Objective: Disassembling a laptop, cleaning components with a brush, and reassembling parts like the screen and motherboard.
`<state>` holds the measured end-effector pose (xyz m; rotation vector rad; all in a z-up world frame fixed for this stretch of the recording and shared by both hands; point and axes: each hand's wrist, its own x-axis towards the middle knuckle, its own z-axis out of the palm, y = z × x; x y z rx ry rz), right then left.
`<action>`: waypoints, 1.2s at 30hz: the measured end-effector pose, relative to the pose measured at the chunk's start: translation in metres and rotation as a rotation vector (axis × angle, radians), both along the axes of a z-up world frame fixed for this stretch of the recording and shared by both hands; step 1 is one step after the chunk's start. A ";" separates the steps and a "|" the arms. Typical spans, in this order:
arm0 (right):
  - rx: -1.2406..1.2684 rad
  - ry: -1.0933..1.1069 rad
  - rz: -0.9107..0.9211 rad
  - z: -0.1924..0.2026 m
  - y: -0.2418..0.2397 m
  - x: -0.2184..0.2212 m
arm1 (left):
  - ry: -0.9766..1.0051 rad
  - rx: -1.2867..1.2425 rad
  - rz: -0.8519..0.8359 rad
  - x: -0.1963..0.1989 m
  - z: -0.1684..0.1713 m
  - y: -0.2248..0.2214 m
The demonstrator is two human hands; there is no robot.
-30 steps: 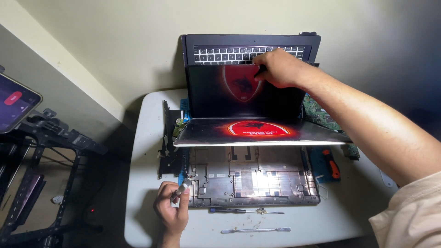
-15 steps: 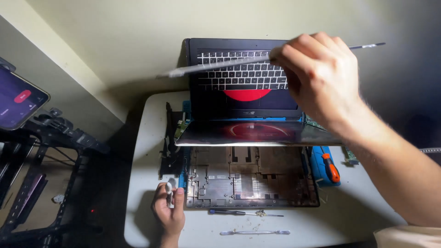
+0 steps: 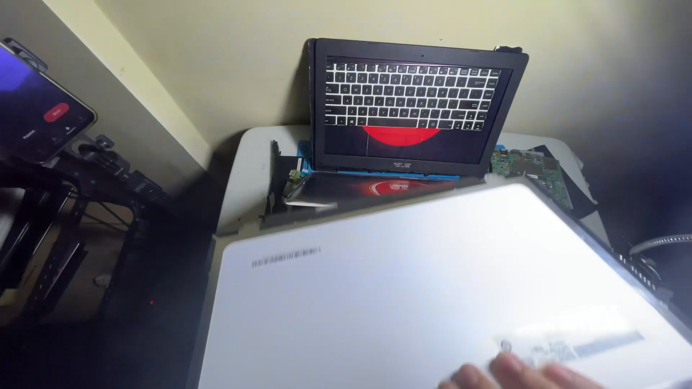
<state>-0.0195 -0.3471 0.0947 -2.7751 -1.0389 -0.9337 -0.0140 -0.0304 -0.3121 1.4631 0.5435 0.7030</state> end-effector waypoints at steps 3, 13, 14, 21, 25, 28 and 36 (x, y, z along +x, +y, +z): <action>-0.035 0.033 0.019 0.001 -0.009 -0.004 | -0.147 -0.038 -0.041 0.044 0.056 -0.008; -0.129 0.213 0.091 -0.003 -0.032 0.017 | -0.565 -0.212 -0.591 0.012 0.179 0.001; -0.027 0.371 0.191 -0.003 -0.032 0.036 | -0.481 -0.470 -0.825 0.002 0.188 0.003; 0.053 1.037 0.043 -0.059 -0.013 0.110 | -0.073 -0.347 -0.692 -0.032 0.143 -0.013; 0.109 1.221 -0.082 -0.104 -0.014 0.139 | 0.157 -0.143 -0.517 -0.018 0.154 -0.038; 0.214 1.237 -0.041 -0.124 -0.017 0.159 | 0.101 -0.247 -0.528 0.000 0.182 -0.055; 0.123 0.789 0.261 -0.133 -0.028 0.150 | 0.585 -0.516 -0.151 0.050 0.210 -0.054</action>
